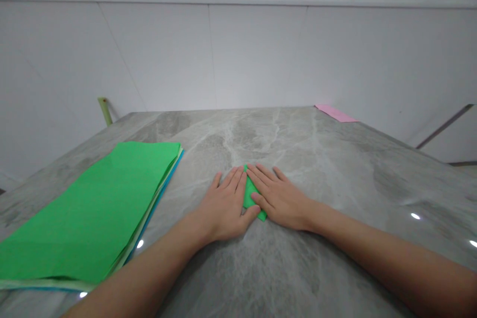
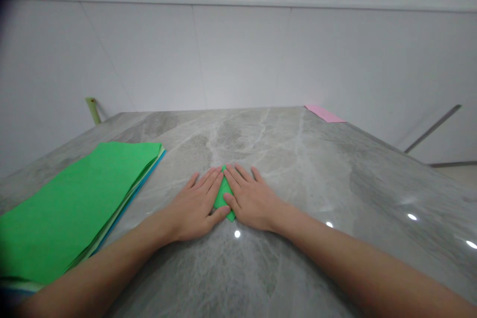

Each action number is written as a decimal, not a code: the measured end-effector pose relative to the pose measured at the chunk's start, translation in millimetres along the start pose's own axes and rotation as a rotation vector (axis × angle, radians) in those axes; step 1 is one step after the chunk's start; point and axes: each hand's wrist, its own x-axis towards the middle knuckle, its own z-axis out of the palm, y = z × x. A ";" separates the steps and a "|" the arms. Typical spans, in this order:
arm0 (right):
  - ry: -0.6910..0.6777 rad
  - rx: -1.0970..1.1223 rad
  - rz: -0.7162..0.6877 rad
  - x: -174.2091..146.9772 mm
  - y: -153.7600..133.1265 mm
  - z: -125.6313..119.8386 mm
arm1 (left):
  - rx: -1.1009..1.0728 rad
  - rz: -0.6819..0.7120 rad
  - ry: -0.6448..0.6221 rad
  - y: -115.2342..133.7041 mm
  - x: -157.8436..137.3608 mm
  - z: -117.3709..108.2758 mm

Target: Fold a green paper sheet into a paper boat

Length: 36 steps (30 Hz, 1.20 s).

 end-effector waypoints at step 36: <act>0.163 -0.058 0.401 4.8 20.5 -10.1 | 0.109 -0.137 0.209 15.2 -2.0 -6.2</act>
